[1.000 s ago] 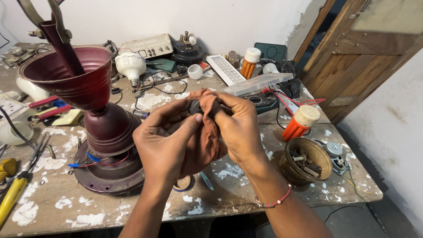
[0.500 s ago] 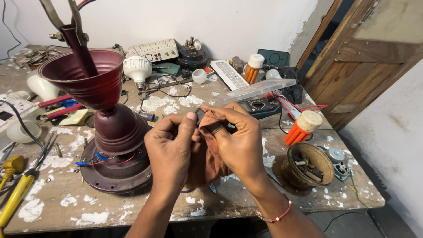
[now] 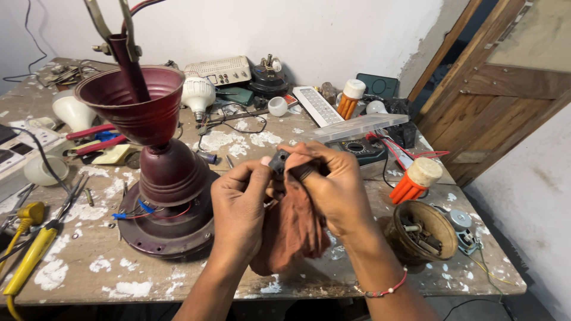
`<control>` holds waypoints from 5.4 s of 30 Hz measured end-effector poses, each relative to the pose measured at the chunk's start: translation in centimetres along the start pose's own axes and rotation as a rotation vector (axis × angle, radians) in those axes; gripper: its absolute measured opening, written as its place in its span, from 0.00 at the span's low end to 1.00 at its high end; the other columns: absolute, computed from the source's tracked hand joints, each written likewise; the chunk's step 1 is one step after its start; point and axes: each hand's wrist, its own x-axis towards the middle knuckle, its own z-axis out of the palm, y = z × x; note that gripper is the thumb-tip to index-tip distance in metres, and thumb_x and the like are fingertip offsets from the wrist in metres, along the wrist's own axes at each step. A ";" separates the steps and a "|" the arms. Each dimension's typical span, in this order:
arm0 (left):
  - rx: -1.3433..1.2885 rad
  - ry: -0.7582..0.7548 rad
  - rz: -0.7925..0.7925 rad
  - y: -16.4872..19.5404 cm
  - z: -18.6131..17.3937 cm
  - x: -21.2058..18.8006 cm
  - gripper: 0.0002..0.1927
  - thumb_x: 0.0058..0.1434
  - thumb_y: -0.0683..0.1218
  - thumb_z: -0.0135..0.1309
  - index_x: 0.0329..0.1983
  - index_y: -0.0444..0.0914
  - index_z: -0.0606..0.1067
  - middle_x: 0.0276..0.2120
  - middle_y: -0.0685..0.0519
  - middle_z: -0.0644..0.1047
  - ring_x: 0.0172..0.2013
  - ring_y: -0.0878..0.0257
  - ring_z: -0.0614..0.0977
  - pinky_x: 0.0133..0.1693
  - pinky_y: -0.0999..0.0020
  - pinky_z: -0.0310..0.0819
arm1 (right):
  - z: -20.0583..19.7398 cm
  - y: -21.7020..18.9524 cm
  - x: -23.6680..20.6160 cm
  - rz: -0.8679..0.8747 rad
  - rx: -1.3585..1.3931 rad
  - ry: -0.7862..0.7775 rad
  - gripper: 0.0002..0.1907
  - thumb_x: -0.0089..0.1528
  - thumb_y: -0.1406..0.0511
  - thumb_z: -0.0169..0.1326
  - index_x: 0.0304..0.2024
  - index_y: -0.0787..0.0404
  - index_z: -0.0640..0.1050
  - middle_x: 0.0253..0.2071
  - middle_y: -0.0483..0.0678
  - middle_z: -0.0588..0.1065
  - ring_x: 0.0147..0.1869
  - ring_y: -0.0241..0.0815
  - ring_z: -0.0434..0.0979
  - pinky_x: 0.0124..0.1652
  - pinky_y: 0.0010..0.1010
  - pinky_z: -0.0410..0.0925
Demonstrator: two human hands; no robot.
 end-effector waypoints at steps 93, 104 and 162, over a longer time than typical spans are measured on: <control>0.411 -0.103 0.463 35.1 -22.9 15.7 0.14 0.64 0.42 0.60 0.51 0.31 0.80 0.40 0.49 0.85 0.40 0.67 0.86 0.44 0.73 0.83 | 38.2 -15.3 21.2 -0.317 -0.689 -0.626 0.09 0.59 0.71 0.63 0.42 0.64 0.82 0.38 0.44 0.81 0.42 0.30 0.81 0.44 0.22 0.76; 0.384 -0.119 0.481 34.9 -22.3 15.1 0.14 0.64 0.40 0.60 0.51 0.30 0.80 0.40 0.49 0.85 0.40 0.67 0.86 0.45 0.73 0.82 | 38.3 -14.4 19.4 -0.283 -0.651 -0.559 0.07 0.60 0.71 0.60 0.40 0.66 0.82 0.36 0.45 0.81 0.38 0.30 0.80 0.39 0.22 0.74; 0.810 0.559 0.507 37.1 -41.0 -1.7 0.10 0.65 0.45 0.59 0.43 0.33 0.80 0.36 0.50 0.84 0.38 0.65 0.85 0.44 0.71 0.78 | 48.6 -7.6 -2.5 -1.076 -0.896 -0.469 0.16 0.62 0.67 0.62 0.51 0.63 0.75 0.46 0.52 0.72 0.45 0.50 0.80 0.41 0.38 0.74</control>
